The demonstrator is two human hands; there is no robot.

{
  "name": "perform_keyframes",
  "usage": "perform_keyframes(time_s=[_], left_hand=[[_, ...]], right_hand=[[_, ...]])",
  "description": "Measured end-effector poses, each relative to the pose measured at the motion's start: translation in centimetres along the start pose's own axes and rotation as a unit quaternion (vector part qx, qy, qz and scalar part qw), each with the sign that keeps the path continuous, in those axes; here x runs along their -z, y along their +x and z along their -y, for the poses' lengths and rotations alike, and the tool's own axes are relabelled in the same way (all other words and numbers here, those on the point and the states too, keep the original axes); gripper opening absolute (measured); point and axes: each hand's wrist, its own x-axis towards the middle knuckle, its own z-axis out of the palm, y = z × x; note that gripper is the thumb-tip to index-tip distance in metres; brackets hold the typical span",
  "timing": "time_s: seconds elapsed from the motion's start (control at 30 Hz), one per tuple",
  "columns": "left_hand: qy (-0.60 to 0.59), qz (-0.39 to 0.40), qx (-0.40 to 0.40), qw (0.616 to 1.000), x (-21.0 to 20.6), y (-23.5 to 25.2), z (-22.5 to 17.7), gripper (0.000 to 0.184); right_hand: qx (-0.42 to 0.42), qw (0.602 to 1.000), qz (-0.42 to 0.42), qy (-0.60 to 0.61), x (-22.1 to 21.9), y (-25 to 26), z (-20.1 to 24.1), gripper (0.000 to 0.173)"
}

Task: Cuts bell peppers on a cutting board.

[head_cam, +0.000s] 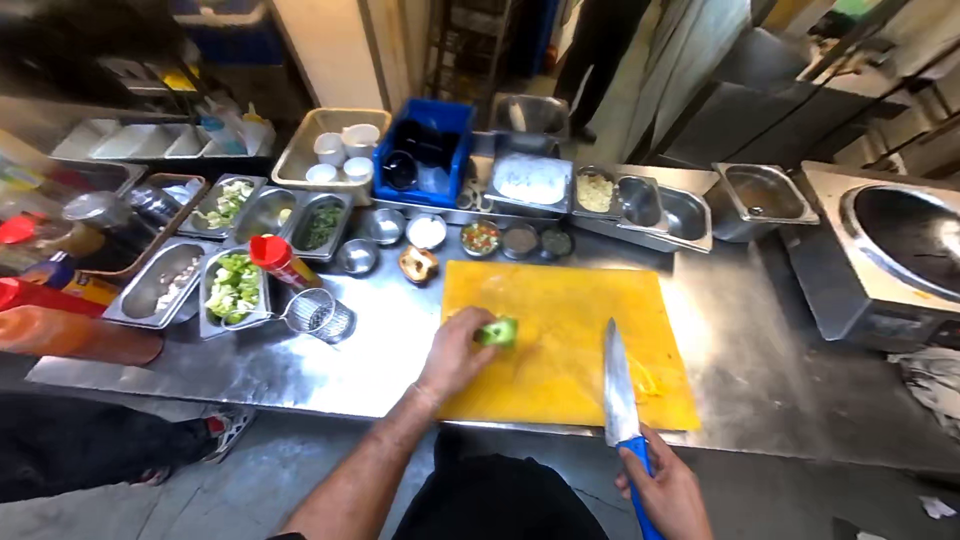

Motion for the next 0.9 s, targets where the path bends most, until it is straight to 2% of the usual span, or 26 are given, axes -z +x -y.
perform_keyframes(time_s=[0.13,0.23,0.43,0.57,0.63,0.73,0.9], left_hand=[[0.085,0.096,-0.021,0.991,-8.8,0.7,-3.9,0.032],[0.131,0.137,-0.02,0.982,-12.0,0.7,-5.4,0.032],[0.186,0.133,-0.05,0.972,-12.9,0.1,-6.1,0.03],[0.181,0.109,-0.072,0.975,-12.7,-0.5,-5.5,0.029],[0.159,0.101,-0.054,0.981,-12.4,-1.0,-5.4,0.029],[0.12,0.084,-0.026,0.989,-12.2,-1.8,-5.2,0.029],[0.09,0.059,-0.017,0.994,-12.3,-2.5,-4.5,0.033]], right_hand=[[0.072,0.997,0.003,-0.017,0.7,-1.6,0.6,0.06],[0.108,0.994,0.03,-0.008,1.4,-2.6,1.3,0.057],[0.107,0.986,0.07,-0.103,1.4,-0.5,1.6,0.056],[0.093,0.984,0.107,-0.111,0.4,2.9,3.4,0.058],[0.105,0.983,0.115,-0.101,0.1,3.9,3.8,0.058],[0.116,0.979,0.132,-0.102,0.3,3.3,3.0,0.059],[0.16,0.974,0.119,-0.102,1.4,-0.5,-0.6,0.056]])
